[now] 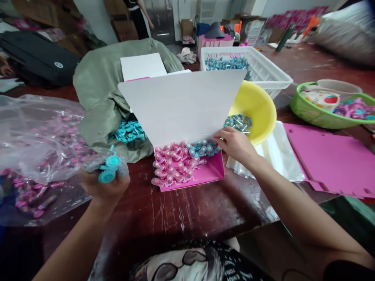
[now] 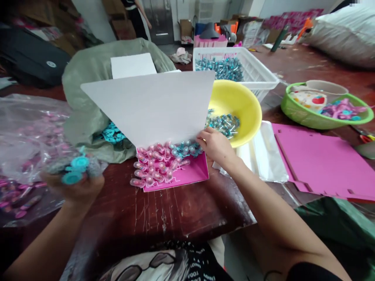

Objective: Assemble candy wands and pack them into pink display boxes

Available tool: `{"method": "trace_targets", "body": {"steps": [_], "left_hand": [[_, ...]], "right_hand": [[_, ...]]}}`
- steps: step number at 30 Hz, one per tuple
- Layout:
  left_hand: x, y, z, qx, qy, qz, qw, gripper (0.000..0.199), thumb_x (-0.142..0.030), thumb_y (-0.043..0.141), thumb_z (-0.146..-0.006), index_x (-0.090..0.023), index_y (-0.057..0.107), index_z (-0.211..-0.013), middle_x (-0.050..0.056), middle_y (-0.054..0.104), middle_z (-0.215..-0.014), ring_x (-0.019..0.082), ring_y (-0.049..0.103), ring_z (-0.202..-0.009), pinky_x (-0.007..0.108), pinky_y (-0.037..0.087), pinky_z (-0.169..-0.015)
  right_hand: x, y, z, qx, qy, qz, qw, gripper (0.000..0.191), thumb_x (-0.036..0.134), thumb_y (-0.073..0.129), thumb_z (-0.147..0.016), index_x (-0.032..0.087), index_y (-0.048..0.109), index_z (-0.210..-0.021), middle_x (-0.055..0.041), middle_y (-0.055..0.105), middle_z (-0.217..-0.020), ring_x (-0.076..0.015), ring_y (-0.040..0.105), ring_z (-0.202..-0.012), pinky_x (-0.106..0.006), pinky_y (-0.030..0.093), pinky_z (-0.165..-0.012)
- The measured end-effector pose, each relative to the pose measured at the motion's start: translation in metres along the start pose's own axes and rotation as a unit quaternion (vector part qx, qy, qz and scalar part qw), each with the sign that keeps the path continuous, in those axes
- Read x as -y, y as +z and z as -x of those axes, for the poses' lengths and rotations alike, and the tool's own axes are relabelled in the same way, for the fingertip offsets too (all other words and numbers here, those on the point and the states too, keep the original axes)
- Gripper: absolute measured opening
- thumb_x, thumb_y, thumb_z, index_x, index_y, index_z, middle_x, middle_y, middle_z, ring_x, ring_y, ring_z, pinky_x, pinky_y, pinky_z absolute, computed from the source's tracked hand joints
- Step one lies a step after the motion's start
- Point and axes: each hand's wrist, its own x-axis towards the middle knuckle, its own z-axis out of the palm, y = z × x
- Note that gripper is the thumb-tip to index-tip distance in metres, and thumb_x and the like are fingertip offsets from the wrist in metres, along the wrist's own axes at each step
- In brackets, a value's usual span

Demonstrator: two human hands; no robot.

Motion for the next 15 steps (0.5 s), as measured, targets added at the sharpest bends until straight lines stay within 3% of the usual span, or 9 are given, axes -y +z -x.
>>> {"method": "trace_targets", "body": {"steps": [1,4,5,7,10,13,15], "left_hand": [[-0.005,-0.006,0.003,0.018,0.028,-0.003,0.999,0.026,-0.033,0.067,-0.083,-0.024,0.056,-0.105,0.009,0.065,-0.091,0.031,0.067,-0.086,0.046,0.055,-0.074],[-0.031,-0.016,-0.003,0.14,0.072,0.063,0.986,0.014,-0.035,0.065,-0.085,-0.024,0.055,-0.086,0.005,0.061,-0.075,0.026,0.063,-0.072,0.039,0.052,-0.066],[-0.039,-0.016,-0.007,0.178,0.056,0.094,0.978,0.013,-0.034,0.063,-0.087,-0.023,0.056,-0.085,0.005,0.061,-0.074,0.025,0.063,-0.072,0.037,0.052,-0.065],[-0.048,-0.01,-0.012,0.221,-0.012,0.164,0.961,0.011,-0.032,0.059,-0.091,-0.022,0.06,-0.094,0.006,0.067,-0.082,0.024,0.067,-0.079,0.035,0.053,-0.07],[-0.048,0.003,-0.004,0.224,-0.111,0.281,0.927,0.019,-0.031,0.056,-0.095,-0.021,0.061,-0.111,0.007,0.074,-0.099,0.024,0.069,-0.099,0.036,0.054,-0.089],[-0.047,0.017,0.018,0.174,-0.207,0.382,0.883,0.023,-0.034,0.058,-0.097,-0.02,0.062,-0.115,0.009,0.073,-0.116,0.022,0.066,-0.114,0.04,0.048,-0.105],[-0.052,0.025,0.033,0.13,-0.3,0.458,0.827,0.028,-0.038,0.063,-0.094,-0.02,0.062,-0.115,0.009,0.071,-0.121,0.023,0.065,-0.119,0.04,0.046,-0.108]], "right_hand": [[0.004,-0.002,0.002,-0.028,0.005,-0.004,1.0,0.028,0.036,0.051,-0.098,0.021,0.074,-0.102,-0.0093,0.071,-0.103,-0.0231,0.068,-0.089,-0.037,0.052,-0.078],[0.023,-0.009,0.016,-0.124,0.035,0.007,0.992,0.03,0.039,0.049,-0.099,0.021,0.072,-0.104,-0.0107,0.072,-0.103,-0.0243,0.068,-0.089,-0.037,0.052,-0.075],[0.029,-0.01,0.025,-0.121,0.04,0.003,0.992,0.03,0.042,0.049,-0.099,0.022,0.072,-0.102,-0.0095,0.073,-0.098,-0.0237,0.068,-0.085,-0.036,0.051,-0.071],[0.036,-0.004,0.044,-0.046,0.042,-0.015,0.998,0.031,0.046,0.051,-0.098,0.023,0.072,-0.097,-0.0064,0.074,-0.082,-0.0222,0.069,-0.07,-0.034,0.049,-0.06],[0.035,0.023,0.068,0.059,0.065,-0.05,0.995,0.032,0.047,0.052,-0.096,0.023,0.071,-0.107,-0.007,0.078,-0.084,-0.0258,0.072,-0.068,-0.038,0.052,-0.058],[0.034,0.052,0.075,0.043,0.112,-0.129,0.984,0.033,0.044,0.055,-0.095,0.023,0.069,-0.117,-0.0077,0.079,-0.104,-0.0274,0.076,-0.084,-0.042,0.059,-0.073],[0.039,0.062,0.071,0.012,0.14,-0.193,0.971,0.032,0.045,0.058,-0.093,0.024,0.07,-0.115,-0.0054,0.079,-0.106,-0.0221,0.076,-0.077,-0.038,0.06,-0.075]]}}
